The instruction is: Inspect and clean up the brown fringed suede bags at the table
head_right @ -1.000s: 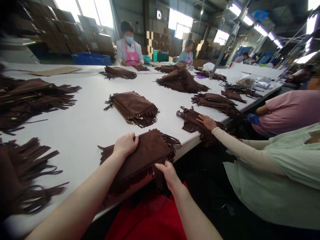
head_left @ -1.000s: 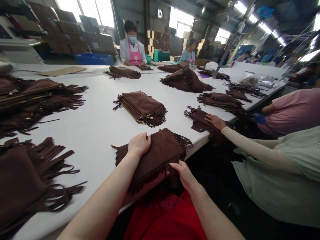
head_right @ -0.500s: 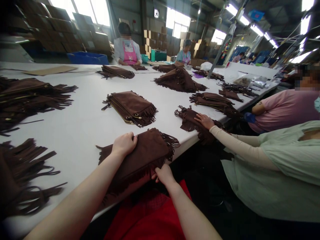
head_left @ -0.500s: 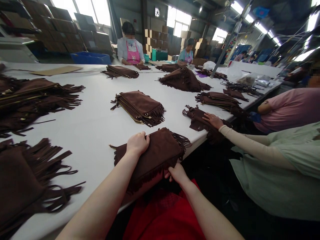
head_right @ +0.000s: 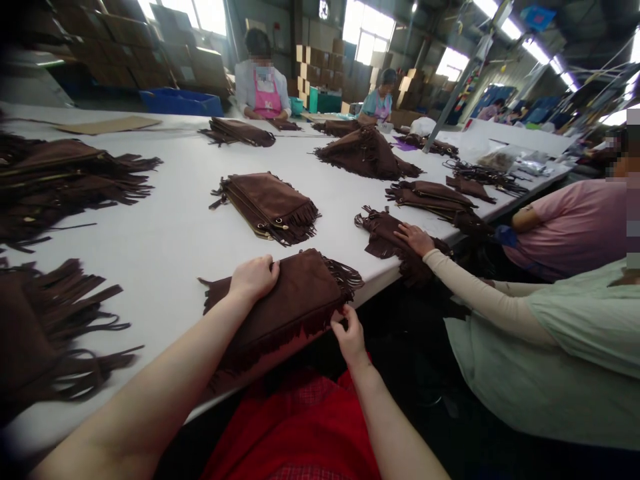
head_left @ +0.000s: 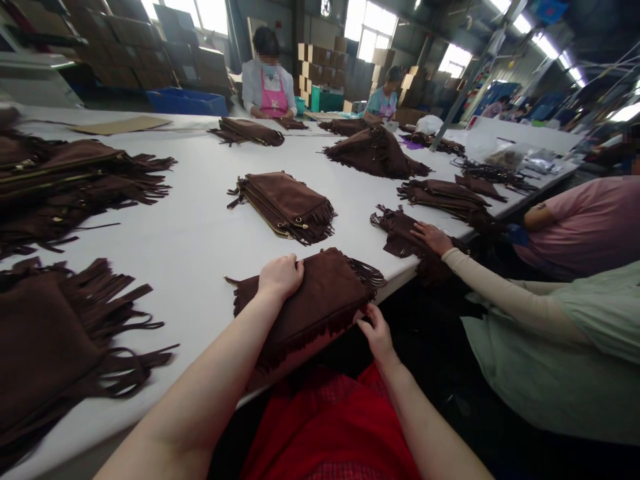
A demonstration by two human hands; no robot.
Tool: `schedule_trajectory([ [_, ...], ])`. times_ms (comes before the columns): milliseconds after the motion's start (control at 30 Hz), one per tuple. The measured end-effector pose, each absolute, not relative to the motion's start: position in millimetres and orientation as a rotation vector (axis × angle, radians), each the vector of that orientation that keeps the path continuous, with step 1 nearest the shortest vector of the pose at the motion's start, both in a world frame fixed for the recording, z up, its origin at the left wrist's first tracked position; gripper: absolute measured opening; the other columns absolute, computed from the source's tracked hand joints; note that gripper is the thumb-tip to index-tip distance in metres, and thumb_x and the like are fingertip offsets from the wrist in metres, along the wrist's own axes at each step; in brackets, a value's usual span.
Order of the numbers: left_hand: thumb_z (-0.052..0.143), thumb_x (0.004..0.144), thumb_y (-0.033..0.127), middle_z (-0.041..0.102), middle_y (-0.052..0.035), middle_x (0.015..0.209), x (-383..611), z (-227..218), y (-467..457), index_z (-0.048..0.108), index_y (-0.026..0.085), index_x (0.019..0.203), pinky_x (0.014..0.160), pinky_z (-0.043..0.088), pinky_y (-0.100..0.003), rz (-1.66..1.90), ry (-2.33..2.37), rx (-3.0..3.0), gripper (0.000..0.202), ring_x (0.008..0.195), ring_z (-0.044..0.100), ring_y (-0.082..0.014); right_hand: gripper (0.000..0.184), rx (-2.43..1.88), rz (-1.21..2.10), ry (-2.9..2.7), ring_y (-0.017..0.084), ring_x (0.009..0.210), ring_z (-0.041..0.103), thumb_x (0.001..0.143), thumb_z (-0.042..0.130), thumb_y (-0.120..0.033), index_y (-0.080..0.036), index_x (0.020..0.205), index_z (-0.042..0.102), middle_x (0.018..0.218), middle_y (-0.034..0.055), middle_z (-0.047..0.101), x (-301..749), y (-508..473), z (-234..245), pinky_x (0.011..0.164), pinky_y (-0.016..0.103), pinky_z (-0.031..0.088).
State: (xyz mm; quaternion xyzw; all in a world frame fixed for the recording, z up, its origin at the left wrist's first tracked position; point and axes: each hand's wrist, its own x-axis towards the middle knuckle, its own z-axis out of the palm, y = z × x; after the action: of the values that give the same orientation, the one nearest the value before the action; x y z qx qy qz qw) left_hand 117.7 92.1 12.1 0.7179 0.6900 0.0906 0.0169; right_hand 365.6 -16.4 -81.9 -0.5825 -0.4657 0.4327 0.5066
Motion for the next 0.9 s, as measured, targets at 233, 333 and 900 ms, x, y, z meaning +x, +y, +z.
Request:
schedule_trajectory([
  [233, 0.027, 0.094, 0.046, 0.071, -0.0128, 0.098, 104, 21, 83, 0.066, 0.02, 0.098, 0.077, 0.047, -0.038, 0.169, 2.011, 2.324, 0.047, 0.091, 0.066, -0.0281, 0.033, -1.158, 1.657, -0.887, 0.025, 0.089, 0.069, 0.066, 0.076, -0.035, -0.012, 0.09, 0.071, 0.092, 0.0093, 0.075, 311, -25, -37, 0.084, 0.036, 0.053],
  [333, 0.027, 0.094, 0.046, 0.071, -0.0132, 0.101, 98, 21, 82, 0.066, 0.02, 0.1, 0.08, 0.047, -0.038, 0.158, 2.031, 2.32, 0.047, 0.094, 0.066, -0.0283, 0.031, -1.135, 1.702, -0.834, 0.021, 0.073, 0.069, 0.064, 0.078, -0.033, -0.012, 0.085, 0.072, 0.082, 0.0075, 0.075, 301, -27, -37, 0.073, 0.033, 0.055],
  [900, 0.027, 0.093, 0.047, 0.07, -0.0143, 0.101, 97, 14, 87, 0.066, 0.019, 0.103, 0.081, 0.045, -0.04, 0.189, 2.066, 2.241, 0.049, 0.096, 0.065, -0.0297, 0.037, -1.287, 1.551, -1.242, 0.017, 0.054, 0.065, 0.077, 0.056, -0.04, -0.013, 0.058, 0.073, 0.057, 0.0082, 0.071, 300, -25, -25, 0.059, 0.026, 0.054],
])
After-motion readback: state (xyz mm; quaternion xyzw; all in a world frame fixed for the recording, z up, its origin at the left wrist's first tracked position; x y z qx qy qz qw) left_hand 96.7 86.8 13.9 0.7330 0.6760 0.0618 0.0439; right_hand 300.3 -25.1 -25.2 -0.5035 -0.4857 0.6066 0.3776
